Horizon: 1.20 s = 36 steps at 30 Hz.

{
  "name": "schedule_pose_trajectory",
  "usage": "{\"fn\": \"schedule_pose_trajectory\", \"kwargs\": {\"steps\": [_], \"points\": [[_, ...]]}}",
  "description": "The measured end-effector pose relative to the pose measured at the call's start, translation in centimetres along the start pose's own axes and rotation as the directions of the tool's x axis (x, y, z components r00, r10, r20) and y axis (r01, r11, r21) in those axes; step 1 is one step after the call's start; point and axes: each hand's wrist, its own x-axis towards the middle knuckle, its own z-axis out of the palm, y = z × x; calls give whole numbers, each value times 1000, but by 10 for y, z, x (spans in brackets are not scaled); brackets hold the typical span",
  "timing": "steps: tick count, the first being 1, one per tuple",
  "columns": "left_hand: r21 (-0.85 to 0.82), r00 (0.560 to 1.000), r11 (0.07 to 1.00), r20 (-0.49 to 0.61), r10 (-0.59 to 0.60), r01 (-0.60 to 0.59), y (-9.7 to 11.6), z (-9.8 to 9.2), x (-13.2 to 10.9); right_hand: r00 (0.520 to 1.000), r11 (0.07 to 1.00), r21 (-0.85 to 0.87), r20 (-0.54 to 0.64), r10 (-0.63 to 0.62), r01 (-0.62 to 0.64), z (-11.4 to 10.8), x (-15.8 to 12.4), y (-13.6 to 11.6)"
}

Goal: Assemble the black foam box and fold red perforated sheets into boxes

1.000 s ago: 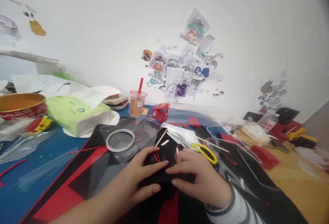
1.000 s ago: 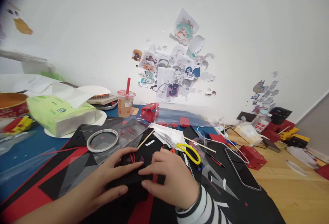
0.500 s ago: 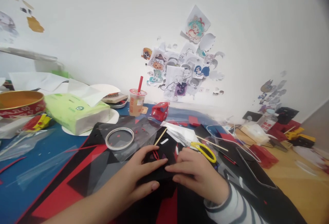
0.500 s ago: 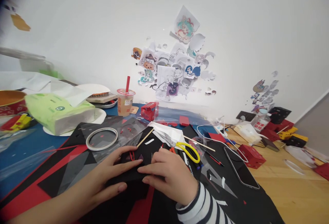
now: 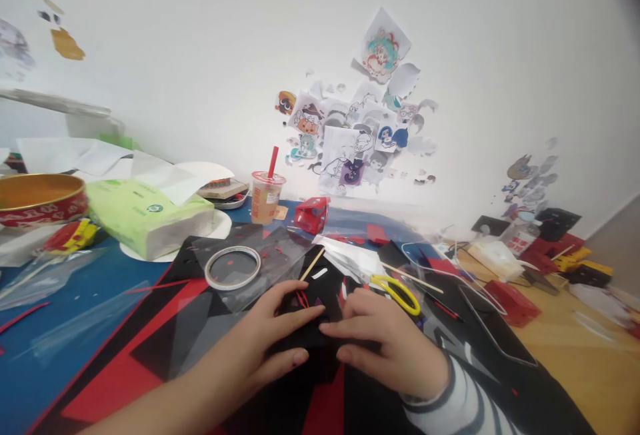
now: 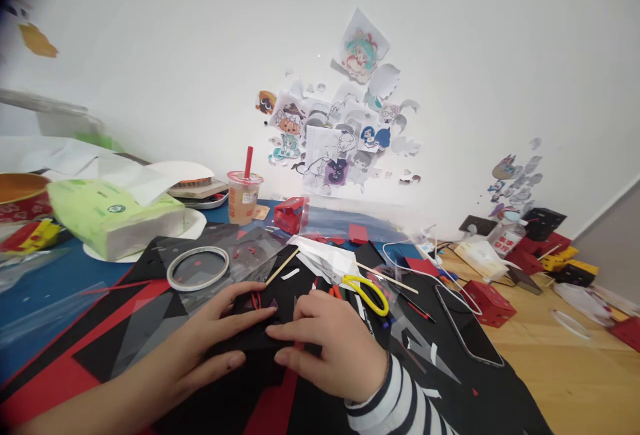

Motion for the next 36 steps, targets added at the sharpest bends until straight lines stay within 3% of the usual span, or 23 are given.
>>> {"fn": "schedule_pose_trajectory", "kwargs": {"steps": [5, 17, 30, 36], "points": [[21, 999, 999, 23, -28, 27, 5, -2, 0, 999, 994, -104, -36, -33, 29, 2, -1, -4], [43, 999, 999, -48, 12, -10, 10, 4, -4, 985, 938, -329, -92, -147, 109, 12, 2, -17], [137, 999, 990, -18, 45, -42, 9, 3, -4, 962, 968, -211, -202, -182, 138, 19, 5, -14], [1, 995, 1000, 103, -6, 6, 5, -8, -4, 960, 963, -230, -204, -192, 143, 13, -2, -4]]}}
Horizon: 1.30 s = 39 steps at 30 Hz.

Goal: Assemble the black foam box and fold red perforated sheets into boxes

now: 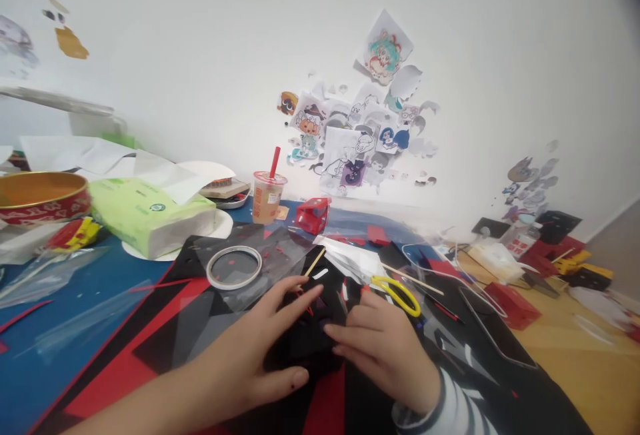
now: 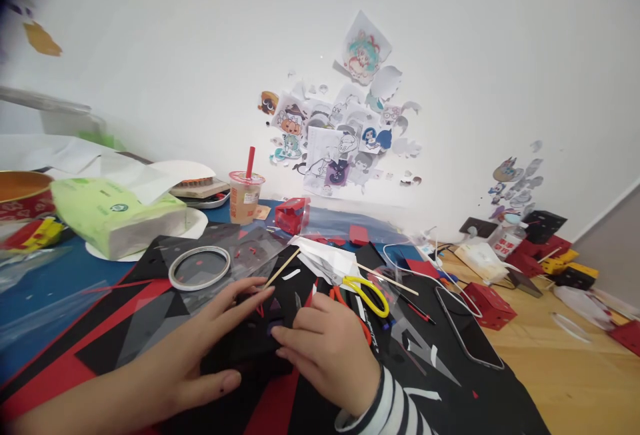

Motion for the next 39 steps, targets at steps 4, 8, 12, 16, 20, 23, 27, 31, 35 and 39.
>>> {"fn": "schedule_pose_trajectory", "kwargs": {"steps": [4, 8, 12, 16, 20, 23, 27, 31, 35, 39], "points": [[-111, 999, 993, 7, -31, 32, -5, -7, 1, 999, 999, 12, 36, 30, -31, -6, -8, 13], [-24, 1000, 999, -2, -25, 25, -5, -9, 3, 990, 993, -26, 81, 113, -111, -10, -15, 21], [38, 993, 999, -114, 38, -34, -3, -7, 5, 975, 975, 12, 37, 220, -220, -7, -18, 12], [114, 973, 988, -191, 128, -108, -1, -2, 6, 965, 969, 46, -89, 246, -243, 1, -15, -12], [259, 956, 954, -208, 205, -149, 0, 0, 4, 959, 974, -44, -186, 212, -224, 10, -8, -31], [336, 942, 921, -194, 273, -197, -1, 1, 2, 948, 967, -71, -226, 224, -245, 14, -6, -36], [201, 965, 971, -201, 169, -128, 3, 2, 3, 945, 966, -101, -254, 208, -240, 15, -6, -38], [34, 969, 994, -230, -89, 100, 14, 2, 9, 947, 969, -105, -260, 188, -222, 16, -6, -38], [-6, 957, 977, -199, -209, 212, 22, 0, 11, 954, 971, -114, -243, 178, -210, 19, -5, -41], [-85, 945, 959, -165, -282, 272, 22, -2, 11, 954, 973, -115, -245, 170, -203, 20, -7, -40]]}}
